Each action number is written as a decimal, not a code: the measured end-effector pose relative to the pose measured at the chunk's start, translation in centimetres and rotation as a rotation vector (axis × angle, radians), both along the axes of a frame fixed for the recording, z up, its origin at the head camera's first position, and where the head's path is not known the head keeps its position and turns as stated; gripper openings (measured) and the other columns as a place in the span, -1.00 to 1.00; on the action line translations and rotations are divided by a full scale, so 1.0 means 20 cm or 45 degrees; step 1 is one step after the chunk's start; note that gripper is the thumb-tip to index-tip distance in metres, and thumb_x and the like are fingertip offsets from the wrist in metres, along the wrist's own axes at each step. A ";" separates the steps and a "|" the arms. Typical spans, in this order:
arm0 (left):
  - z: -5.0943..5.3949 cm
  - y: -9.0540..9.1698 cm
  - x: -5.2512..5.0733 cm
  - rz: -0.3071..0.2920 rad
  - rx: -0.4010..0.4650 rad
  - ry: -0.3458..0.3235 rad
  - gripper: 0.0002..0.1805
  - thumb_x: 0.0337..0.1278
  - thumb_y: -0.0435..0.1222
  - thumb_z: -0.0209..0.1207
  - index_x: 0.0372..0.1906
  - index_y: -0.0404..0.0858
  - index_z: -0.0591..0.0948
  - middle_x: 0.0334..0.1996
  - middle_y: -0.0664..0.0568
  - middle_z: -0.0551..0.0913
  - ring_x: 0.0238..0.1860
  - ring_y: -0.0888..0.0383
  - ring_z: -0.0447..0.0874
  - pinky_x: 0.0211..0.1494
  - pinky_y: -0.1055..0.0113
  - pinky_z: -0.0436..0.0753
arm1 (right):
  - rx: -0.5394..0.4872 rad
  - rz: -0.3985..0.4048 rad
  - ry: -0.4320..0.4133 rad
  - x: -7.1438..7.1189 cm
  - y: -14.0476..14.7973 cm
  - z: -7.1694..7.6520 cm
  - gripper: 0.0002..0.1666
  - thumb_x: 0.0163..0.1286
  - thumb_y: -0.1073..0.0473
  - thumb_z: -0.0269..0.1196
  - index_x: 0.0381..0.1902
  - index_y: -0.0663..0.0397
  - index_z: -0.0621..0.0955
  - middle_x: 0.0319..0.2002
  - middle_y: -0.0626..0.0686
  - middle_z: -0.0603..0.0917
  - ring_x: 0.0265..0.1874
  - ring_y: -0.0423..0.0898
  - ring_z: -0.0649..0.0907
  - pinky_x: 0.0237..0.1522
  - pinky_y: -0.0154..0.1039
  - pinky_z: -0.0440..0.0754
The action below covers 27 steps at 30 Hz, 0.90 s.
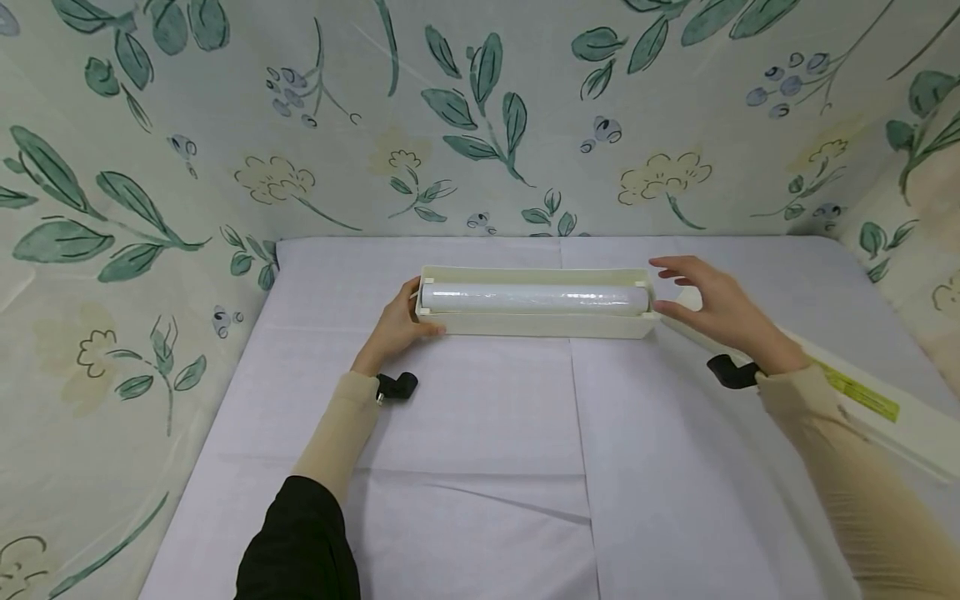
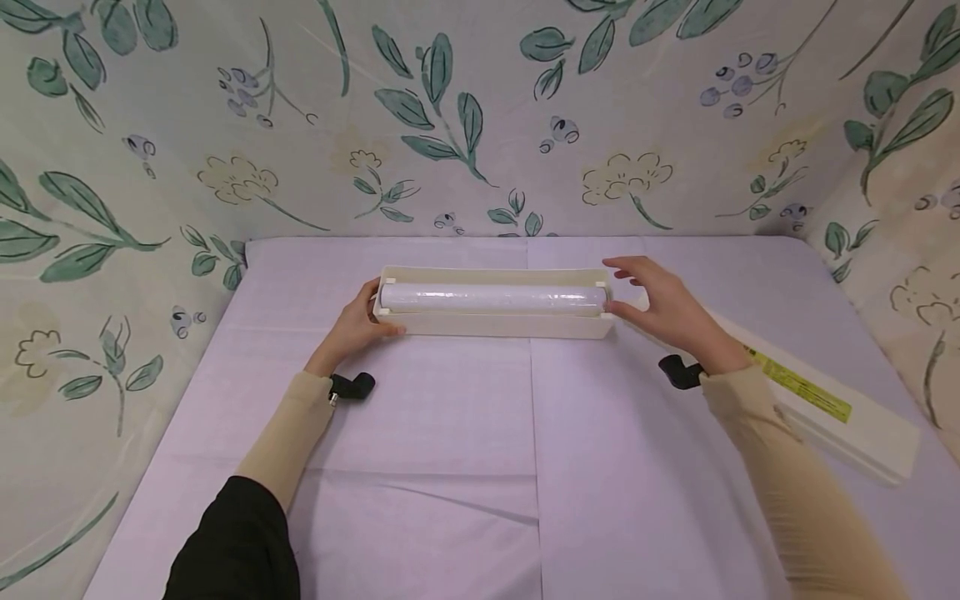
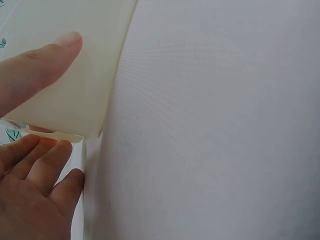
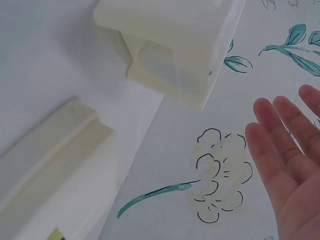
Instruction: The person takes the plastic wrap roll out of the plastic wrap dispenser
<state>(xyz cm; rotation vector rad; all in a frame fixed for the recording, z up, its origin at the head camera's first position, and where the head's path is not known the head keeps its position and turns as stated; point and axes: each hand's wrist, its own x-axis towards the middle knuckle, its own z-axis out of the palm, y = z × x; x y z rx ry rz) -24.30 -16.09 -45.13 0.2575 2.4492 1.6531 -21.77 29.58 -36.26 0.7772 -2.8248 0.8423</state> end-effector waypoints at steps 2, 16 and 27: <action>0.00 0.00 0.00 0.003 -0.007 0.012 0.12 -0.14 -0.46 0.44 0.48 -0.29 -0.03 0.38 -0.23 0.22 0.29 -0.09 0.32 0.28 0.08 0.35 | -0.004 0.019 0.008 -0.01 -0.02 -0.01 -0.22 0.19 0.28 0.39 0.34 0.18 0.34 0.21 0.25 0.42 0.05 0.27 0.49 0.04 0.22 0.44; 0.09 0.02 0.05 -0.028 -0.002 0.001 0.08 -0.09 -0.47 0.41 0.47 -0.37 -0.04 0.39 -0.30 0.16 0.31 -0.17 0.28 0.31 0.03 0.31 | -0.042 0.156 0.009 -0.07 -0.16 -0.02 -0.30 0.27 0.22 0.33 0.32 0.22 0.35 0.20 0.23 0.43 0.08 0.21 0.48 0.08 0.19 0.42; 0.09 0.01 0.05 -0.023 -0.017 0.010 0.08 -0.08 -0.47 0.41 0.47 -0.38 -0.04 0.40 -0.30 0.15 0.33 -0.18 0.25 0.32 0.02 0.28 | -0.005 0.146 -0.055 -0.09 -0.29 -0.01 -0.30 0.26 0.23 0.34 0.32 0.15 0.36 0.21 0.23 0.42 0.12 0.25 0.44 0.10 0.24 0.38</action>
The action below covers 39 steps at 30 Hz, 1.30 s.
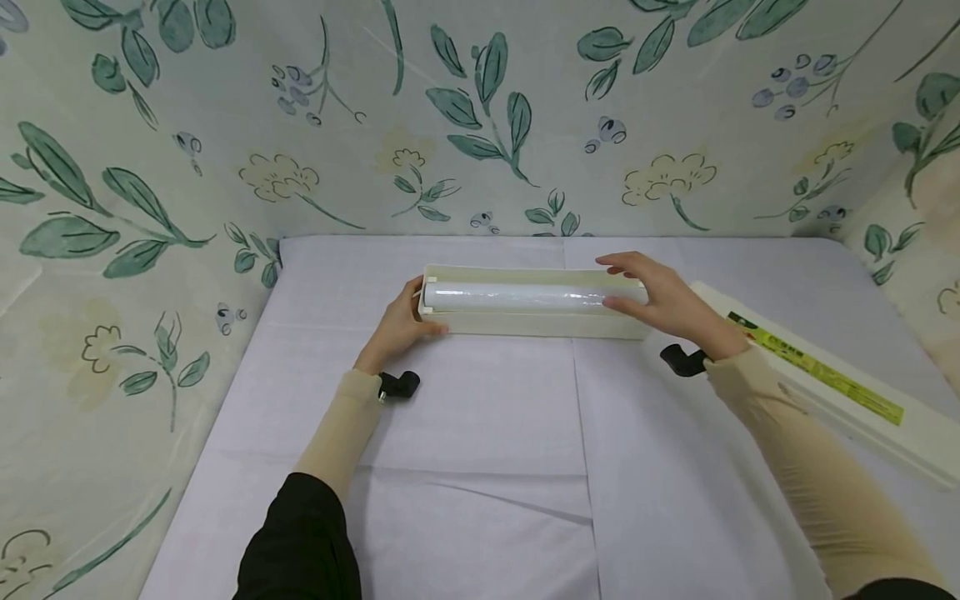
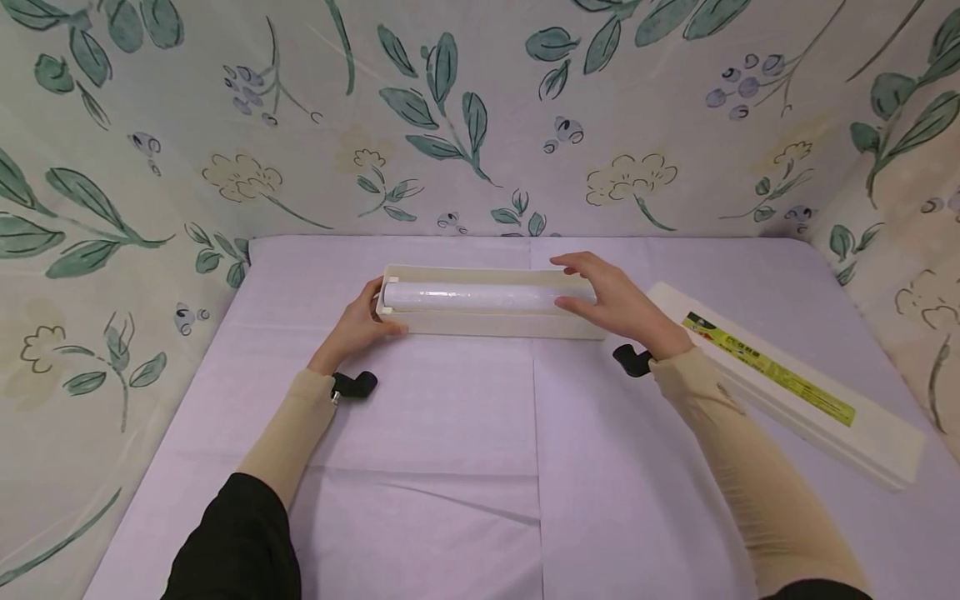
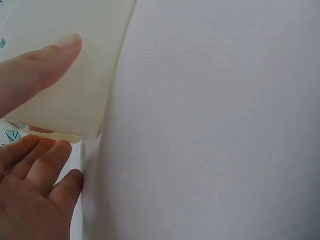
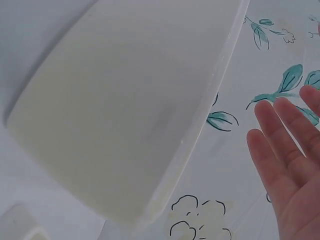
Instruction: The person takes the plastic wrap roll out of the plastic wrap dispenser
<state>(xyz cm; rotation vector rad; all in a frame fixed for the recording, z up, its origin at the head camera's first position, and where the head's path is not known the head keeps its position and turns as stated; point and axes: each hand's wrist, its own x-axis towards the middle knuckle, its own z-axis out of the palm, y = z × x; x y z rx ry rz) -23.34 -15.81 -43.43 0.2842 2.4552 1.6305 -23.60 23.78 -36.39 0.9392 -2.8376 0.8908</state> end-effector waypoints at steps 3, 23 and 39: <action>-0.07 -0.02 -0.04 0.011 -0.002 0.001 0.11 -0.10 -0.43 0.43 0.49 -0.31 -0.05 0.42 -0.23 0.14 0.34 -0.13 0.25 0.33 0.06 0.28 | -0.006 0.030 0.020 -0.01 -0.02 0.00 -0.32 0.26 0.23 0.34 0.31 0.17 0.38 0.21 0.22 0.43 0.12 0.23 0.45 0.11 0.22 0.39; -0.09 -0.02 -0.05 0.016 0.008 -0.001 0.11 -0.12 -0.42 0.45 0.48 -0.31 -0.03 0.41 -0.23 0.17 0.34 -0.11 0.26 0.34 0.08 0.27 | -0.037 0.134 -0.027 -0.06 -0.18 -0.03 -0.34 0.31 0.17 0.31 0.32 0.16 0.37 0.25 0.18 0.41 0.16 0.15 0.44 0.15 0.15 0.37; -0.09 -0.02 -0.05 0.022 -0.043 0.025 0.10 -0.11 -0.40 0.45 0.48 -0.30 -0.02 0.41 -0.20 0.18 0.32 -0.09 0.29 0.32 0.09 0.29 | -0.030 0.221 -0.083 -0.13 -0.30 -0.08 -0.39 0.35 0.21 0.26 0.31 0.20 0.38 0.23 0.21 0.46 0.18 0.14 0.45 0.22 0.08 0.33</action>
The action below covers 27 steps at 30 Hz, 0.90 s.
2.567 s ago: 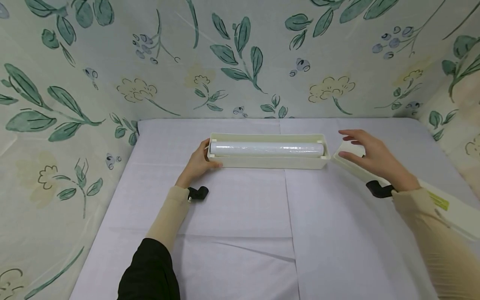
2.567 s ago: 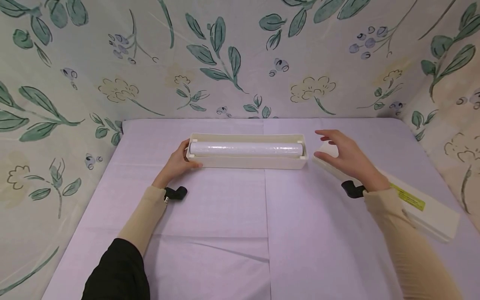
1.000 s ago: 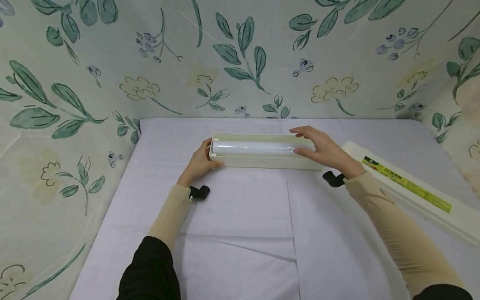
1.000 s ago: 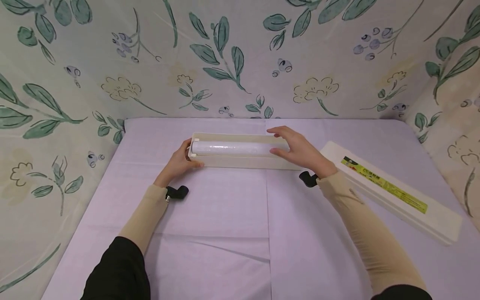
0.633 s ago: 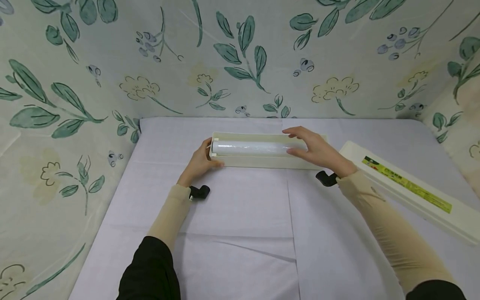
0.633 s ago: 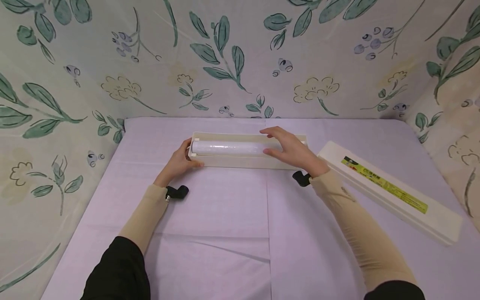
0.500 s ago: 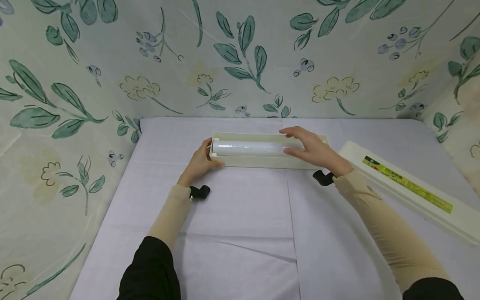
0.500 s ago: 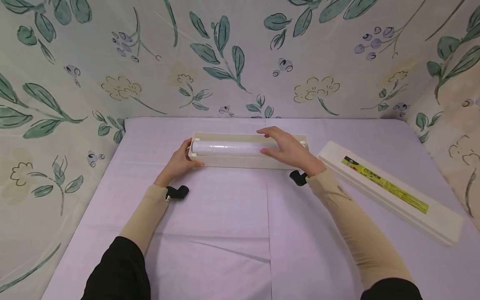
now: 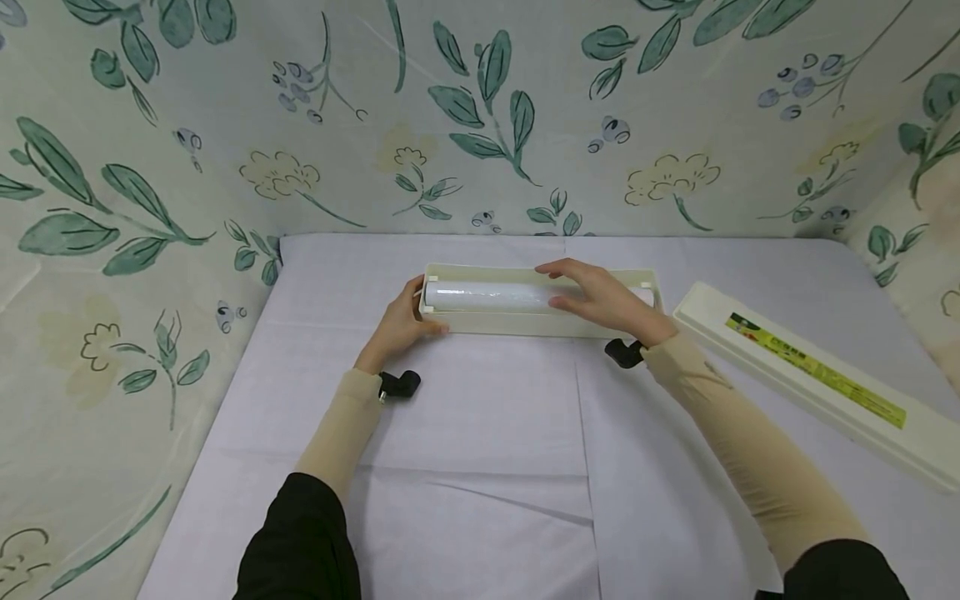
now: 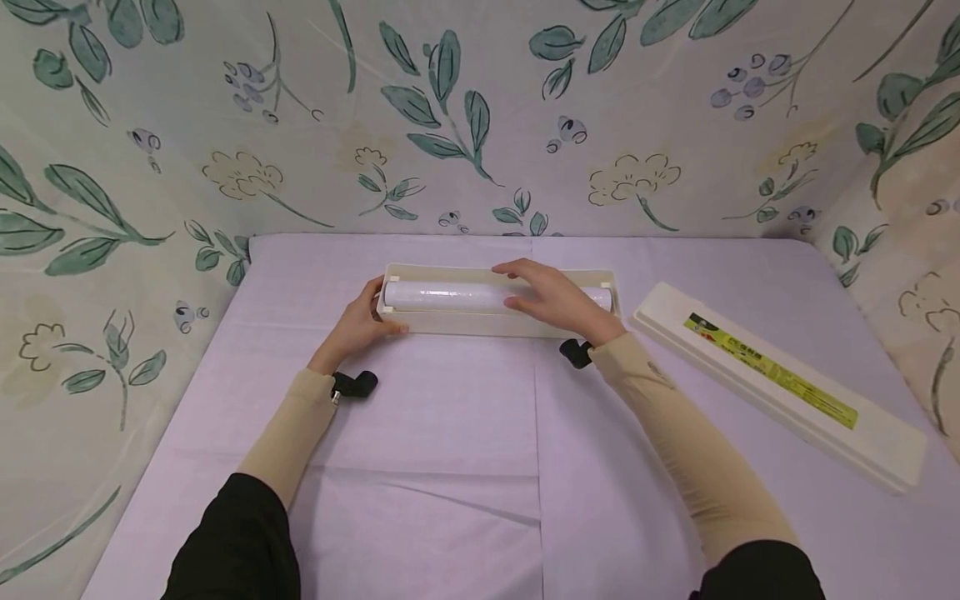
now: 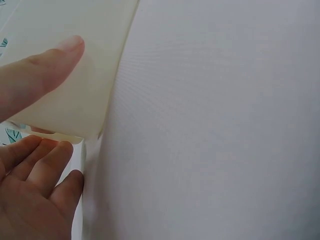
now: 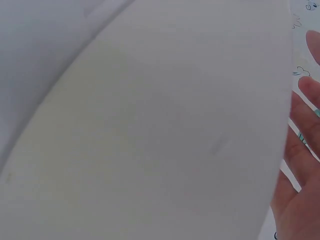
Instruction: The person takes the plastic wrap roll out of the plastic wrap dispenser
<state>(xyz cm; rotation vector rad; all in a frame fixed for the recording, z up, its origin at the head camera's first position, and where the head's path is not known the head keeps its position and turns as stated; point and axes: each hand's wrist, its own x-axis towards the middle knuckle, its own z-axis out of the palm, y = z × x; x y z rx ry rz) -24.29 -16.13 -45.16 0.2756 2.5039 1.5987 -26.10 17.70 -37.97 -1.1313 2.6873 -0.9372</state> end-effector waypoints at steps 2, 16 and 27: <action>0.00 0.00 0.00 0.004 -0.004 -0.003 0.10 -0.11 -0.39 0.45 0.48 -0.30 -0.01 0.41 -0.20 0.18 0.32 -0.09 0.29 0.32 0.09 0.30 | 0.004 0.010 -0.028 -0.01 -0.01 -0.01 -0.39 0.35 0.22 0.26 0.31 0.20 0.38 0.23 0.21 0.46 0.20 0.13 0.44 0.24 0.07 0.31; 0.00 -0.01 0.00 -0.004 0.018 -0.004 0.10 -0.12 -0.39 0.46 0.48 -0.29 -0.01 0.41 -0.20 0.19 0.31 -0.09 0.30 0.33 0.08 0.28 | 0.021 0.005 -0.089 -0.06 -0.07 -0.04 -0.40 0.30 0.22 0.31 0.28 0.19 0.44 0.19 0.16 0.51 0.19 0.07 0.46 0.26 0.00 0.31; -0.01 -0.01 0.00 -0.003 -0.004 0.007 0.09 -0.11 -0.40 0.45 0.47 -0.30 0.00 0.41 -0.19 0.18 0.31 -0.08 0.31 0.32 0.08 0.30 | 0.014 0.051 -0.114 -0.10 -0.13 -0.07 -0.38 0.23 0.15 0.37 0.22 0.22 0.50 0.17 0.15 0.54 0.14 0.05 0.50 0.23 -0.04 0.34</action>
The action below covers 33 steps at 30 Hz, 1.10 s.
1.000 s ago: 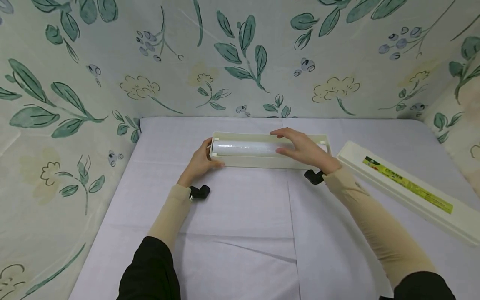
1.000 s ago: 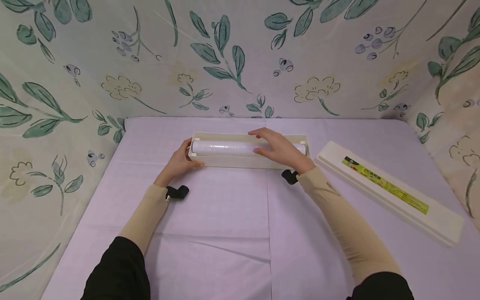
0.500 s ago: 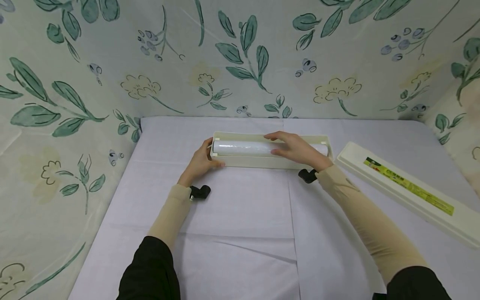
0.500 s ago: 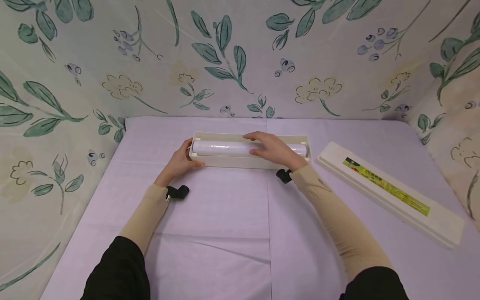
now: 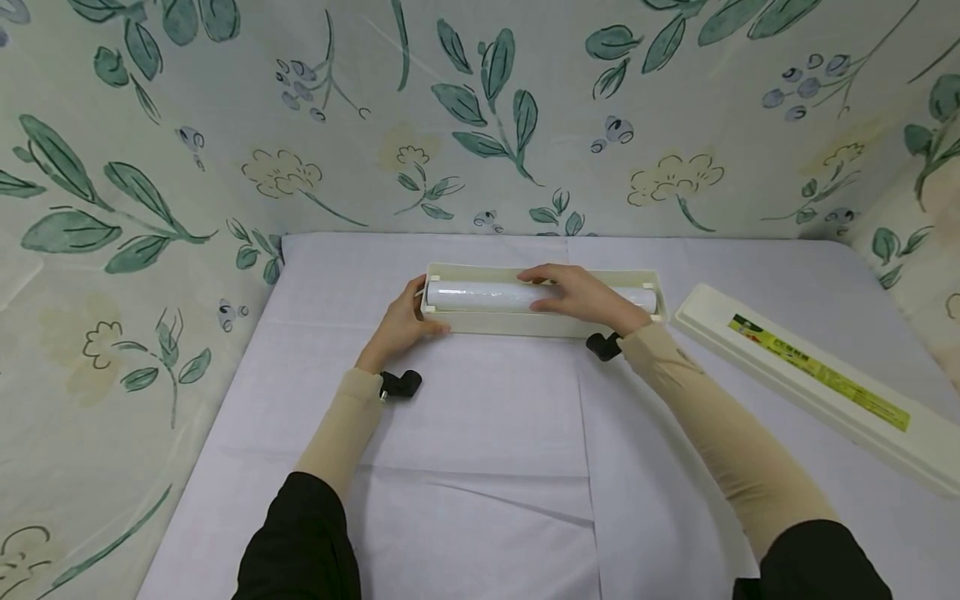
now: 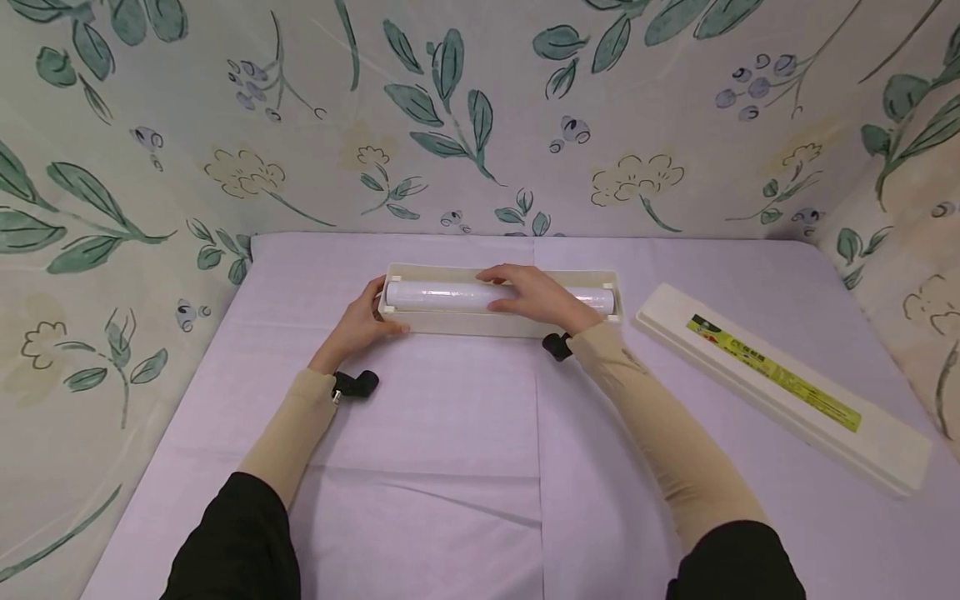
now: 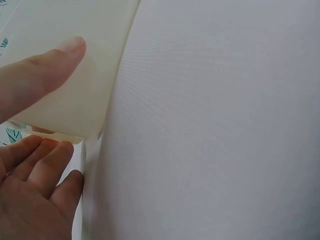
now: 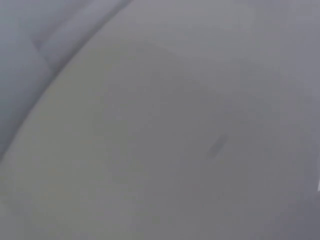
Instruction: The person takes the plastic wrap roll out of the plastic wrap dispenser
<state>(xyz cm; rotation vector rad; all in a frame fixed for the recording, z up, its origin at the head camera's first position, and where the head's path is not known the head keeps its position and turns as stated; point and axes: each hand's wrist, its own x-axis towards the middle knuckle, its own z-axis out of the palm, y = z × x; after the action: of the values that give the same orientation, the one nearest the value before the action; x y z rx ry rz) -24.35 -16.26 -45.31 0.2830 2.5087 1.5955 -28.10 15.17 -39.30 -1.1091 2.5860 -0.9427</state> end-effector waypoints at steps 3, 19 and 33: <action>-0.01 0.00 0.00 -0.008 0.018 0.010 0.08 -0.11 -0.41 0.44 0.47 -0.29 0.01 0.41 -0.19 0.18 0.30 -0.09 0.32 0.30 0.07 0.32 | 0.023 -0.004 -0.021 -0.01 -0.02 -0.01 -0.37 0.22 0.09 0.38 0.22 0.16 0.50 0.21 0.10 0.52 0.17 0.02 0.48 0.24 -0.07 0.33; 0.03 -0.01 0.04 -0.041 0.067 -0.014 0.08 -0.10 -0.46 0.42 0.47 -0.32 -0.01 0.43 -0.23 0.11 0.34 -0.13 0.25 0.32 0.06 0.30 | 0.152 -0.049 0.037 0.00 -0.06 -0.06 -0.38 0.24 0.07 0.37 0.26 0.02 0.50 0.24 0.06 0.50 0.26 0.05 0.42 0.28 -0.04 0.29; -0.02 -0.01 0.01 -0.011 0.069 -0.012 0.08 -0.10 -0.42 0.44 0.48 -0.26 0.01 0.43 -0.16 0.15 0.36 -0.06 0.22 0.31 0.11 0.31 | 0.084 -0.089 0.086 -0.01 -0.03 -0.05 -0.35 0.19 0.02 0.41 0.23 0.04 0.53 0.20 0.07 0.54 0.23 0.07 0.45 0.24 -0.02 0.33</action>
<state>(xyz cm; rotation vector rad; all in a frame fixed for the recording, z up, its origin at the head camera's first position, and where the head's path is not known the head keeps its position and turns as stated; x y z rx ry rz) -24.20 -16.54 -45.70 0.2925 2.4572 1.6591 -28.22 14.54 -40.25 -1.0576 2.7052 -0.8413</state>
